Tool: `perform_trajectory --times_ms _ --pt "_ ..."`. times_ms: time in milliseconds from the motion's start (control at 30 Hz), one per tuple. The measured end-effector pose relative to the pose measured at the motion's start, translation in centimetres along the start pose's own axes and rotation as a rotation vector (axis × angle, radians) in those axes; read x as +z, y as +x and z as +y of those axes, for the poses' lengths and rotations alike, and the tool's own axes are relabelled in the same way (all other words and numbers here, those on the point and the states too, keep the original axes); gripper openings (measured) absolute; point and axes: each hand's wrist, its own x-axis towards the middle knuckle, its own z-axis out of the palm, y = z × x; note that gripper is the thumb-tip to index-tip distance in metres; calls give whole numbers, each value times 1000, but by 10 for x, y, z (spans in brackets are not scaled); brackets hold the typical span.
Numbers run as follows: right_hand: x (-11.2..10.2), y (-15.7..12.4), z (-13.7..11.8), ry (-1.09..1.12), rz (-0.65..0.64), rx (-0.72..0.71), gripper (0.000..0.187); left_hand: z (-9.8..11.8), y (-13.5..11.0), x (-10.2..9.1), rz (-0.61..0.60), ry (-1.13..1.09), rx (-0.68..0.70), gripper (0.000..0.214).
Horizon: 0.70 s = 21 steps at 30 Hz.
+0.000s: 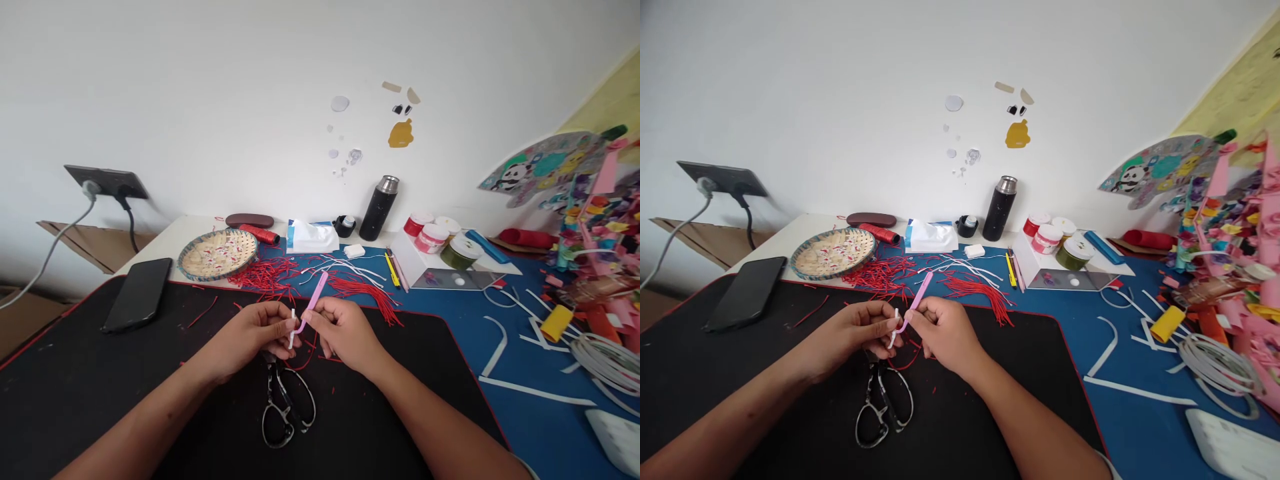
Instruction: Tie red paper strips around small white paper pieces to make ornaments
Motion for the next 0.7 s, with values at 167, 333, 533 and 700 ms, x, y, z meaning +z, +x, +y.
perform_trajectory --times_ms 167,333,533,700 --pt "-1 3 3 78 -37 42 30 2 -2 0 -45 32 14 42" --pt "1 4 5 119 -63 95 34 1 -3 1 -62 70 17 39" --pt "4 7 12 166 -78 154 33 -3 1 5 -44 76 59 39" --pt "5 8 15 224 -70 142 35 -4 3 4 -17 26 52 37"
